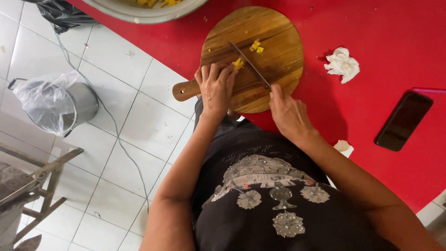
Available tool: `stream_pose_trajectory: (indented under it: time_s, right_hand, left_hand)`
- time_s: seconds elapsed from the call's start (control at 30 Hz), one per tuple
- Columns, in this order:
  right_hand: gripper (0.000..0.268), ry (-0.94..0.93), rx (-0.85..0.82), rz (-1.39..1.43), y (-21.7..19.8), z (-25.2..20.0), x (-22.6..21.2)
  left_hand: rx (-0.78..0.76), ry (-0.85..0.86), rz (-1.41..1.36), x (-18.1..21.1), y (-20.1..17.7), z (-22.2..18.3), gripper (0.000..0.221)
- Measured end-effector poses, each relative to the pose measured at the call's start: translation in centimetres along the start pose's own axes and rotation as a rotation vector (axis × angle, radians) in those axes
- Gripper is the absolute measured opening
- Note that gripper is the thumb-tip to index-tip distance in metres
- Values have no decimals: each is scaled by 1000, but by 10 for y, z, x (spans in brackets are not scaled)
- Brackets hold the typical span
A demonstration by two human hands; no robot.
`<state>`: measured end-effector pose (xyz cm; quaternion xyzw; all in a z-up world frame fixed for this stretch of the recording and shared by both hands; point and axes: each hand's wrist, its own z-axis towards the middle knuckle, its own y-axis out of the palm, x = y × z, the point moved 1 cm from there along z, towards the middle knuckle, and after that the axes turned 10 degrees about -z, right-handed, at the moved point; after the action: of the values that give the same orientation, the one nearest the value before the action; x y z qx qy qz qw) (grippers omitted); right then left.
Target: Slicing yellow food items on a wooden cutting board and transferring them into large metal bowls.
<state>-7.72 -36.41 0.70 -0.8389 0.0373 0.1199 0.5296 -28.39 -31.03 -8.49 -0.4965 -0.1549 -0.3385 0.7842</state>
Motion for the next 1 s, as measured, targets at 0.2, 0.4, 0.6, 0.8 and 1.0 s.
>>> stream_pose_trajectory:
  time_s: [0.2,0.4,0.6,0.8,1.0]
  right_hand:
    - [33,65,-155,65,-9,4,-20]
    - [42,57,-179,18,-9,3,-21]
    - [30,7,-65,-39,-9,1,-12]
    - [12,-68,56,-151,22,5,18]
    - [12,-64,132,-149,21,0,19]
  left_hand:
    - [62,1,-30,-1,8,-5,15]
    - [68,-30,-49,1,2,4,12]
    - [99,-70,25,-5,-5,17,14]
    - [63,-262,221,-56,41,72,23]
    - [-174,-678,189,-60,62,108,40]
